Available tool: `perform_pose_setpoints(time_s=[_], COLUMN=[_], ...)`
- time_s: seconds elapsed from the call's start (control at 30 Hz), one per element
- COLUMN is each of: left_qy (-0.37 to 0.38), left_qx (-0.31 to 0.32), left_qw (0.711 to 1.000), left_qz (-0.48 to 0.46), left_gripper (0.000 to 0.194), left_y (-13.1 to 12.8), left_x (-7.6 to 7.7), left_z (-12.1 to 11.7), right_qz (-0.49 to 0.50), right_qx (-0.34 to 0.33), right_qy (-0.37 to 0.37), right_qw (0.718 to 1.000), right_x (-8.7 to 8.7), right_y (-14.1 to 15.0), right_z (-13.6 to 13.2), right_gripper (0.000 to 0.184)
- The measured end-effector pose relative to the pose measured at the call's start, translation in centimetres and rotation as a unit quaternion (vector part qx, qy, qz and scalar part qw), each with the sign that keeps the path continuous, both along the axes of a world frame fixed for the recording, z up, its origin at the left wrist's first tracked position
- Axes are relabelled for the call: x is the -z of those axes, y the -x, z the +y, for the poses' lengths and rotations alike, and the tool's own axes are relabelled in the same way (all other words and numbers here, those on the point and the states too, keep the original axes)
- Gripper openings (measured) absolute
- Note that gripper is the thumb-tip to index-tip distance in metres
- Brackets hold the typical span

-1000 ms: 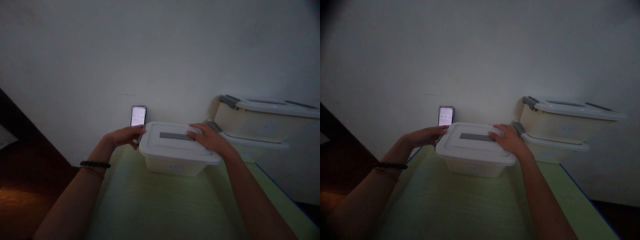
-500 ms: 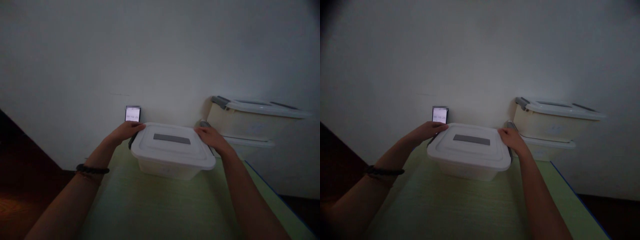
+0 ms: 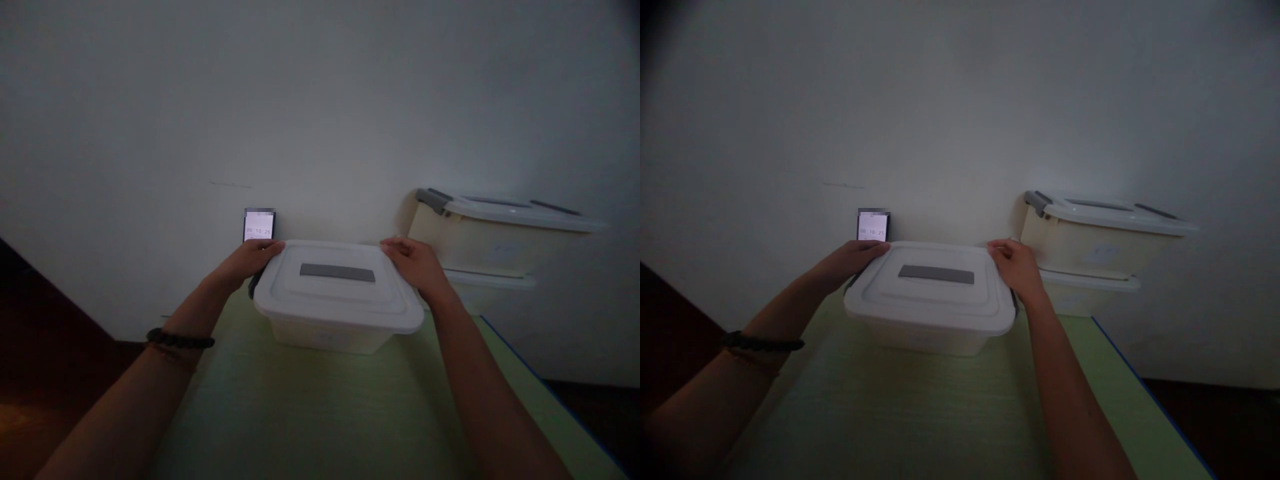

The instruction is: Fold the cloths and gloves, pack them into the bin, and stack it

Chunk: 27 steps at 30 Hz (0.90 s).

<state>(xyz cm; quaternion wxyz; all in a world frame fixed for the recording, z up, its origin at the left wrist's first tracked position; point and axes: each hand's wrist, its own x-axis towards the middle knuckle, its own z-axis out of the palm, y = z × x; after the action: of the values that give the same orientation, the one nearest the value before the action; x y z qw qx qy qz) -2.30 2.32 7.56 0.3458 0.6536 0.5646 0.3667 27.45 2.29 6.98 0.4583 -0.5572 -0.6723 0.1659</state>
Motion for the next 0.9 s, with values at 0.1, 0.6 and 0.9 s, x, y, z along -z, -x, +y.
perform_pose_setpoints(time_s=[0.1, 0.6, 0.9], left_qy=[-0.011, 0.169, 0.207], left_qx=[-0.012, 0.121, 0.179], left_qw=[1.0, 0.97, 0.952], left_qz=[0.008, -0.126, -0.137], left_gripper=[0.042, 0.041, 0.031], left_y=[-0.3, 1.4, 3.7], left_x=[0.3, 0.8, 1.1], left_z=[0.2, 0.0, 0.4], right_qz=[0.069, 0.082, 0.074], right_qx=[-0.011, -0.082, -0.075], right_qy=[0.032, 0.153, 0.16], right_qw=[0.997, 0.981, 0.982], right_x=[0.1, 1.3, 1.4], right_y=[0.3, -0.1, -0.4], right_z=[-0.1, 0.4, 0.8], right_gripper=[0.026, 0.032, 0.029])
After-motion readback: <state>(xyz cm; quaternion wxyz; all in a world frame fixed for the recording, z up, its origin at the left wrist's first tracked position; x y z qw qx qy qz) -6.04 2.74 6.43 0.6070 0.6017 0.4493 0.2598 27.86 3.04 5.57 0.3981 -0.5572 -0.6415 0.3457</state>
